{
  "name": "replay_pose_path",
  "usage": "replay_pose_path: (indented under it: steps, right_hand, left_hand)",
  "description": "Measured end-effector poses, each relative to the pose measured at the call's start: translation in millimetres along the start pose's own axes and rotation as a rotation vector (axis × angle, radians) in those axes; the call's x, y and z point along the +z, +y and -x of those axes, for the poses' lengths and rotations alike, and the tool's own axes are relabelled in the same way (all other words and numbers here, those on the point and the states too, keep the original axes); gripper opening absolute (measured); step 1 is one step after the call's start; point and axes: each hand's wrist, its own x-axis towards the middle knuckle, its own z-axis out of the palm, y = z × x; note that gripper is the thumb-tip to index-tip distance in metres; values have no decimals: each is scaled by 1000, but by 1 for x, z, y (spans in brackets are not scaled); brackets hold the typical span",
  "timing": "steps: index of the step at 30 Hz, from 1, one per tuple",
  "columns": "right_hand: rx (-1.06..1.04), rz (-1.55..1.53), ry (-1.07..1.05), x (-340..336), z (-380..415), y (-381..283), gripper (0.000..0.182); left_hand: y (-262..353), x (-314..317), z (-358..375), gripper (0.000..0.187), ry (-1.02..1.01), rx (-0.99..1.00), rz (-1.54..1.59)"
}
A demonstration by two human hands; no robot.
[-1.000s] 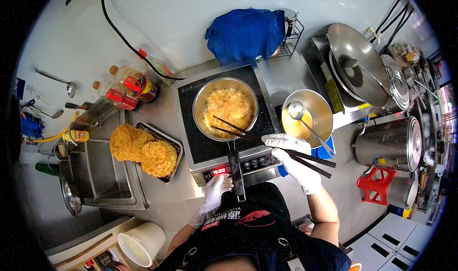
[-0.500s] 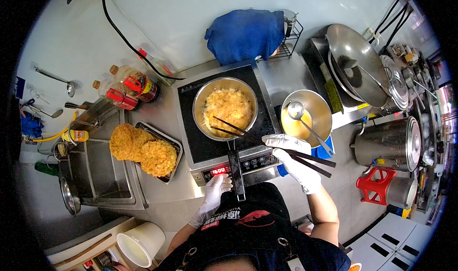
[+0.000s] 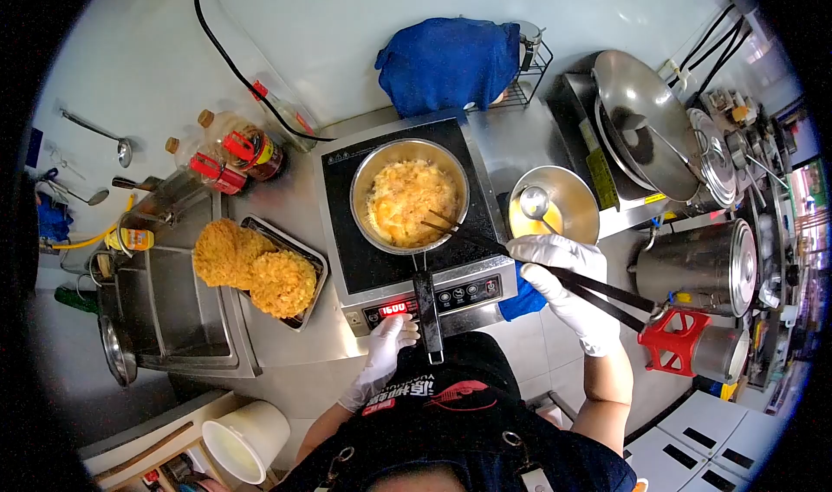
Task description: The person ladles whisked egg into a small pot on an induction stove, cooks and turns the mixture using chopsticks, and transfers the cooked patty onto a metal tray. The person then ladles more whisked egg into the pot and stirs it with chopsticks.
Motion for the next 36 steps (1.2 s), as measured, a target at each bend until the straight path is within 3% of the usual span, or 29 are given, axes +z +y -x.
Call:
replay_pose_path:
  steps: [9, 14, 25, 30, 34, 36]
  right_hand:
    - [29, 39, 135, -12, -17, -21, 33]
    - [-71, 286, -41, -3, -36, -35, 20]
    - [-60, 183, -61, 7, -48, -35, 17]
    - [-73, 218, 25, -4, -45, -39, 20]
    - [35, 3, 189, -8, -31, -28, 28]
    - [-61, -25, 210, 3, -26, -14, 30]
  left_hand:
    - [0, -5, 1, 33, 2, 5, 19]
    - [-3, -7, 1, 34, 2, -6, 31]
    - [0, -11, 5, 33, 12, -9, 35]
    - [-1, -12, 5, 32, -2, -26, 15]
    - [1, -10, 5, 32, -10, -24, 3]
    - [2, -10, 5, 32, -18, -20, 0]
